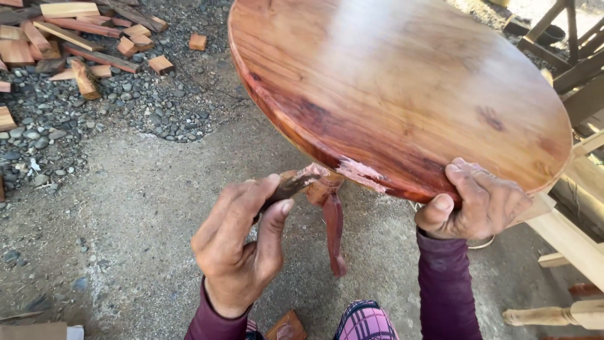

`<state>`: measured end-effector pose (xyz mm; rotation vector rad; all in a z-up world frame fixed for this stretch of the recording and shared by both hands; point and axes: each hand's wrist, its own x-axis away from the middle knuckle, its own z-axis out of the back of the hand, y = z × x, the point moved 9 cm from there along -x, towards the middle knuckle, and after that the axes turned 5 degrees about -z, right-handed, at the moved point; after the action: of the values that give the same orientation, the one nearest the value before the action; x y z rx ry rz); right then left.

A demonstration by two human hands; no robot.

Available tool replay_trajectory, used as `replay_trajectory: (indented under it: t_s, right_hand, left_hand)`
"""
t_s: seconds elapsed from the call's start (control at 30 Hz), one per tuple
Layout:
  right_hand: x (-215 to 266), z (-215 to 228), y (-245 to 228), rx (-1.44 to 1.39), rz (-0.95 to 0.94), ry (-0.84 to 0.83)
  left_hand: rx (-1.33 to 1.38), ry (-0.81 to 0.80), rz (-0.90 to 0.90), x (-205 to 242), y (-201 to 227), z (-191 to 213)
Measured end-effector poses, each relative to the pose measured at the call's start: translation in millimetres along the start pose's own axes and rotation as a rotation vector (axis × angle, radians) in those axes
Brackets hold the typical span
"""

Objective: Apply and smooth wood putty or filler onto a wooden table surface using a putty knife.

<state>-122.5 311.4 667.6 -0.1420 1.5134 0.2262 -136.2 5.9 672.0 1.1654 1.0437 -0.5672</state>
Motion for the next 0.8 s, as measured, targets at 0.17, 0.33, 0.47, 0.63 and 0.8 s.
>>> replay_trajectory:
  t_s: [0.17, 0.33, 0.47, 0.63, 0.8]
  right_hand:
    - [4, 2, 5, -0.044, -0.084, -0.079]
    - [-1, 4, -2, -0.056, -0.105, -0.128]
    - [-6, 5, -8, -0.096, -0.109, -0.207]
    - [-10, 8, -11, -0.082, -0.087, -0.269]
    - [-12, 10, -14, -0.086, -0.085, -0.304]
  left_hand:
    - [-0.007, -0.078, -0.107, -4, 6, -4]
    - [0.038, -0.189, -0.153, 6, 9, -27]
    - [0.031, -0.314, -0.214, 17, 14, -47]
    - [0.019, -0.375, -0.252, 18, 16, -57]
    - [-0.003, -0.376, -0.270, 19, 9, -58]
